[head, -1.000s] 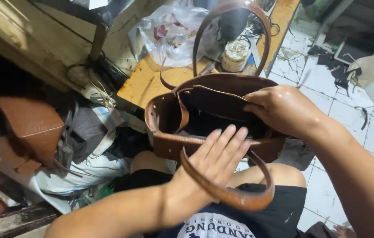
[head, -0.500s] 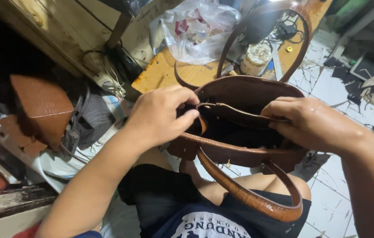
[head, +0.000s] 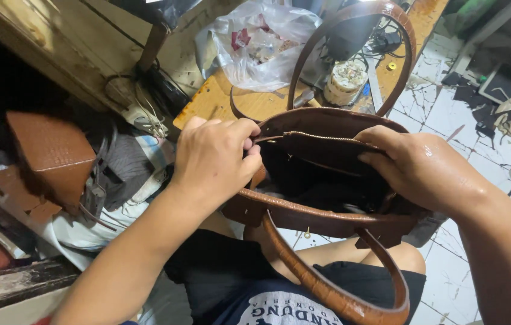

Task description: Inspecting the interior, zipper, and handles of a brown leather handbag for quality control

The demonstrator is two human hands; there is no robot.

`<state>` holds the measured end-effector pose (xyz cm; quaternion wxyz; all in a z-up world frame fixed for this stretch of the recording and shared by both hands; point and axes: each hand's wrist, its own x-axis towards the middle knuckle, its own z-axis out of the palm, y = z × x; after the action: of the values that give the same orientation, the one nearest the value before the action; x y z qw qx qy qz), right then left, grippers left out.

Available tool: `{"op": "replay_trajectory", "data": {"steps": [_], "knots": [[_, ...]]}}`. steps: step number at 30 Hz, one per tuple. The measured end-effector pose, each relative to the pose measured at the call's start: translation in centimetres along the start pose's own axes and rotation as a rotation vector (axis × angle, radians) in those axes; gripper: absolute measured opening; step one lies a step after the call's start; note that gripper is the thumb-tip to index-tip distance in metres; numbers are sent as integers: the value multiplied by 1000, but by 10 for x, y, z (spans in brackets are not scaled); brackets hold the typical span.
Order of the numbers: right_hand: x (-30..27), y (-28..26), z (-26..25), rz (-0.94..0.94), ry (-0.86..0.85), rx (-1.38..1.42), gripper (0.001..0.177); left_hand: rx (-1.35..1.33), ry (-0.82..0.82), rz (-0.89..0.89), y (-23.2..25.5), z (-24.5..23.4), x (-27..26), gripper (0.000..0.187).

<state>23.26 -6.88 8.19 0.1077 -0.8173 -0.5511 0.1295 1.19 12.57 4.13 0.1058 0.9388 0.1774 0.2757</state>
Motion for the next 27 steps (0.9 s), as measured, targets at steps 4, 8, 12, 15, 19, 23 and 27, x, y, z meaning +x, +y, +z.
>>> {"op": "replay_trajectory", "data": {"steps": [4,8,12,15,19,23,27], "knots": [[1,8,6,17,44,-39,27,34,61,-17,0,0,-4,6],[1,6,4,11,62,5,21,150,114,33,0,1,-3,12],[1,4,3,44,43,-4,24,58,116,22,-4,2,-1,12],[-1,6,5,27,47,4,22,21,63,-12,-9,6,-1,10],[-3,5,5,40,38,0,19,-125,14,-20,-9,6,2,9],[-4,8,3,-65,-5,51,19,-186,0,-42,-12,5,2,12],[-5,5,4,55,-72,68,24,-244,-12,-35,-17,6,2,17]]}}
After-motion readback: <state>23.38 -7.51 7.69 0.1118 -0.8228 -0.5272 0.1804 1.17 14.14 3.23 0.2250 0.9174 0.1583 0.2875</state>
